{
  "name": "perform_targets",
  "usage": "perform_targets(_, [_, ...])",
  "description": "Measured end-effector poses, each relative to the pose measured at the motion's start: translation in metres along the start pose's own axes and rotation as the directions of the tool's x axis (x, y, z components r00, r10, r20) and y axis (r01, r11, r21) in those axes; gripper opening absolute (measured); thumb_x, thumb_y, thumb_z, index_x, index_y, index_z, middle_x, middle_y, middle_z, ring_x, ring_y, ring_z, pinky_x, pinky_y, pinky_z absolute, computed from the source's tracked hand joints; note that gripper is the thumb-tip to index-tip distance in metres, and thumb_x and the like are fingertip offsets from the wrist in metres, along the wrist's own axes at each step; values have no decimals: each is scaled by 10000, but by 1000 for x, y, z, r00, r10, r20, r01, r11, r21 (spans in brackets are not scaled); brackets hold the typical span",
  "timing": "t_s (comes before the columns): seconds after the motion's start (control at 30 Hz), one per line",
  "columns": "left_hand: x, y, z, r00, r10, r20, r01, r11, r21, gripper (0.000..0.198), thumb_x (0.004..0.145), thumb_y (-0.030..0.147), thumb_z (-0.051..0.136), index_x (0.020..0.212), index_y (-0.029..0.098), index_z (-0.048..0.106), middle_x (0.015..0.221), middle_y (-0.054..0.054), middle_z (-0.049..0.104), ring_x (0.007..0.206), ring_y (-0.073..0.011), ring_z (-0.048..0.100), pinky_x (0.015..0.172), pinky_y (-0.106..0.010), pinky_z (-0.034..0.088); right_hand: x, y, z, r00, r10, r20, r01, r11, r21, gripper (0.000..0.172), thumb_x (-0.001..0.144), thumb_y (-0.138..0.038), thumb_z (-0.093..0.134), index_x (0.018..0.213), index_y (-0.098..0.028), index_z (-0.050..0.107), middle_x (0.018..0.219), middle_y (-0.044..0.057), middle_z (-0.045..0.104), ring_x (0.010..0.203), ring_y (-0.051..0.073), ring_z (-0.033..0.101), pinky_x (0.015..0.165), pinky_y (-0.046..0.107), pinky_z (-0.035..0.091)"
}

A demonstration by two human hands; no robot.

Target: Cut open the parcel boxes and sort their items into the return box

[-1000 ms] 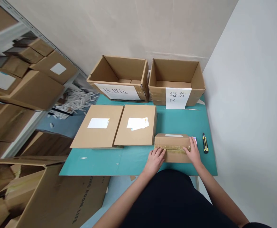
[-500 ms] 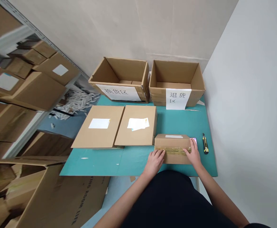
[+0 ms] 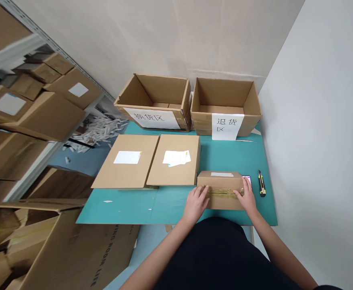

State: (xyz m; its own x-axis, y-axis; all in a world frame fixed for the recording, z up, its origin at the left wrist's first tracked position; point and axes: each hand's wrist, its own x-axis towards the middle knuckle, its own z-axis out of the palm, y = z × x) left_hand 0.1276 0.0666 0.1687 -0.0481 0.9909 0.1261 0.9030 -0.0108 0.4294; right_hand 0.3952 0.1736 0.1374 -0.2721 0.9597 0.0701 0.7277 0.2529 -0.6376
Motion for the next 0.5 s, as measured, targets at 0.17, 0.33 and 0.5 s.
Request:
perform_targets(0.17, [11,-8,-5,991,-97,-93,91,993,-71,531,946,296,553,1464,234,452,1448,-158,509,1334,-314,507,1103,-505,449,-1,-1,-1,1000,12,11,-12,1000,14,729,942,-505,541,1580,-279,269,1599,120,348,1483,314,336,1169,521,372])
perform_targets(0.33, [21,-14,-3,964,-267,-3,263,954,-142,587,923,355,593,1472,215,441,1505,-175,464,1372,-332,488,1093,-495,459,-1,-3,-3,1000,27,10,-27,999,26,742,928,-483,561,1578,-269,273,1589,120,363,1475,315,349,1175,517,367])
perform_targets(0.5, [30,-12,-5,926,-363,104,378,899,-223,587,915,353,598,1470,239,448,1469,-142,523,1284,-309,578,1004,-439,521,-2,-4,-6,999,53,7,-53,995,90,693,907,-483,583,1529,-272,363,1592,109,365,1480,304,343,1176,507,362])
